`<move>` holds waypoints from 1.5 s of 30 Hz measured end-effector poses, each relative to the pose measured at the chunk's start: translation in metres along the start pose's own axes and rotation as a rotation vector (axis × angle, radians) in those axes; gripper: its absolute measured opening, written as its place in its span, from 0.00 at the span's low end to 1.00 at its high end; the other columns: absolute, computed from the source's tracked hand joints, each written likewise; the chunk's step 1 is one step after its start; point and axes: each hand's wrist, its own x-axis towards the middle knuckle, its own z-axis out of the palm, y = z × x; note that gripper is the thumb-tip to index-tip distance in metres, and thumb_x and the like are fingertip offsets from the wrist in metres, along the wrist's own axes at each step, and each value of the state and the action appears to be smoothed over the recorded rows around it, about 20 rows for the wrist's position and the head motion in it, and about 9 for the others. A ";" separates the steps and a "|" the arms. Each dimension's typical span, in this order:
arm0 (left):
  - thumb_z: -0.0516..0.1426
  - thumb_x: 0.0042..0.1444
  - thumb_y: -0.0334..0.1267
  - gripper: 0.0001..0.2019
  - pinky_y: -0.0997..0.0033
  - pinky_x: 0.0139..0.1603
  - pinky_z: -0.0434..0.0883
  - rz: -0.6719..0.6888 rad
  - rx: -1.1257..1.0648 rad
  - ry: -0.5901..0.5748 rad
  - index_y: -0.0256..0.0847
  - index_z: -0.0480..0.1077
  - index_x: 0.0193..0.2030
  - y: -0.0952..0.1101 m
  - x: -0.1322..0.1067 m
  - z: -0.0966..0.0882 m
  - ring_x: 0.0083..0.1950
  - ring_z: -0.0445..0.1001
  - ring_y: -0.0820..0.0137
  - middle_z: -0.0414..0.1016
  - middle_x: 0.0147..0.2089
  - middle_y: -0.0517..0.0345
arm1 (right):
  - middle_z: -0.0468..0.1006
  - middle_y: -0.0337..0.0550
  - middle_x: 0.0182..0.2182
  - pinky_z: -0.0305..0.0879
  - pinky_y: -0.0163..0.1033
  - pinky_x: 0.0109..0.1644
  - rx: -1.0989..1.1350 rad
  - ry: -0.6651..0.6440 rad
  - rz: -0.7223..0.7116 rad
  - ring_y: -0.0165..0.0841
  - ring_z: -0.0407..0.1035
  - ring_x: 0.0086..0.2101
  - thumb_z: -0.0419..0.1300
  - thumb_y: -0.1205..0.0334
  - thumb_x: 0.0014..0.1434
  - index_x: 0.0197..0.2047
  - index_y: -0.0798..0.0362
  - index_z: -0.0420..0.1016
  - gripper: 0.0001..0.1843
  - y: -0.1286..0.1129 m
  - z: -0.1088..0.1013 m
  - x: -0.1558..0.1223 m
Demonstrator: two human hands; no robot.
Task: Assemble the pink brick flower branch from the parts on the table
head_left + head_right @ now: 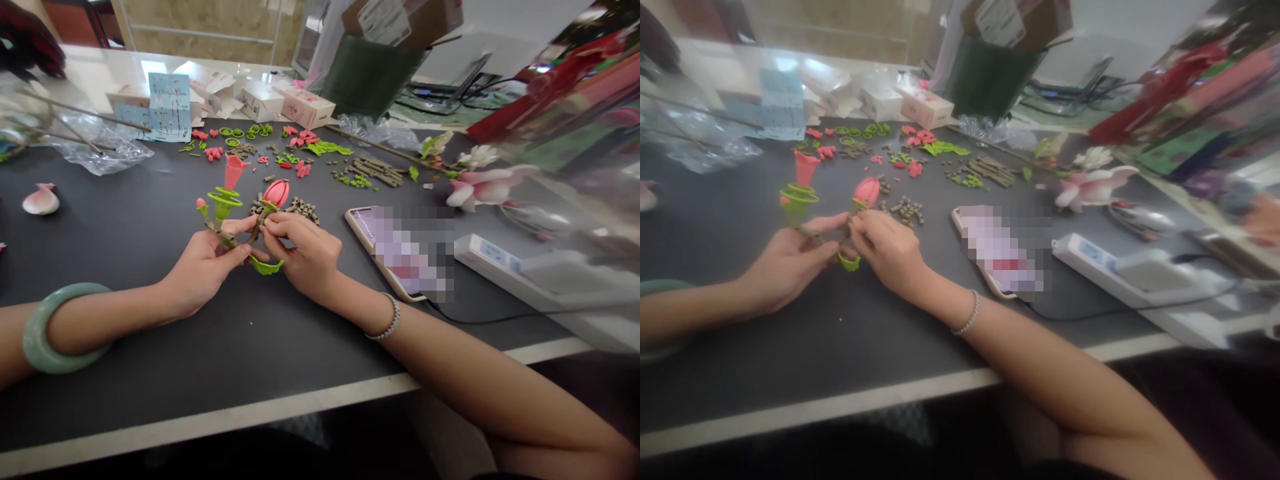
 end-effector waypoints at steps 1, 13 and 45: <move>0.65 0.53 0.35 0.22 0.58 0.55 0.73 0.011 0.008 -0.002 0.38 0.75 0.56 0.000 0.000 0.000 0.42 0.81 0.62 0.82 0.46 0.50 | 0.82 0.41 0.33 0.73 0.30 0.40 0.013 -0.001 0.012 0.27 0.78 0.35 0.57 0.69 0.63 0.31 0.52 0.71 0.08 0.000 -0.001 0.000; 0.66 0.53 0.38 0.24 0.59 0.52 0.76 0.035 -0.025 -0.051 0.40 0.74 0.58 0.002 -0.002 0.004 0.45 0.81 0.60 0.81 0.49 0.49 | 0.81 0.41 0.34 0.74 0.30 0.39 0.033 0.112 -0.006 0.27 0.77 0.35 0.58 0.70 0.63 0.37 0.52 0.70 0.04 0.003 0.007 -0.003; 0.67 0.50 0.35 0.18 0.59 0.50 0.79 0.143 0.157 -0.024 0.41 0.79 0.50 0.008 0.006 -0.006 0.42 0.82 0.61 0.81 0.47 0.50 | 0.81 0.42 0.32 0.72 0.32 0.41 -0.011 -0.110 0.072 0.29 0.76 0.35 0.53 0.66 0.67 0.33 0.52 0.73 0.11 -0.002 -0.009 -0.001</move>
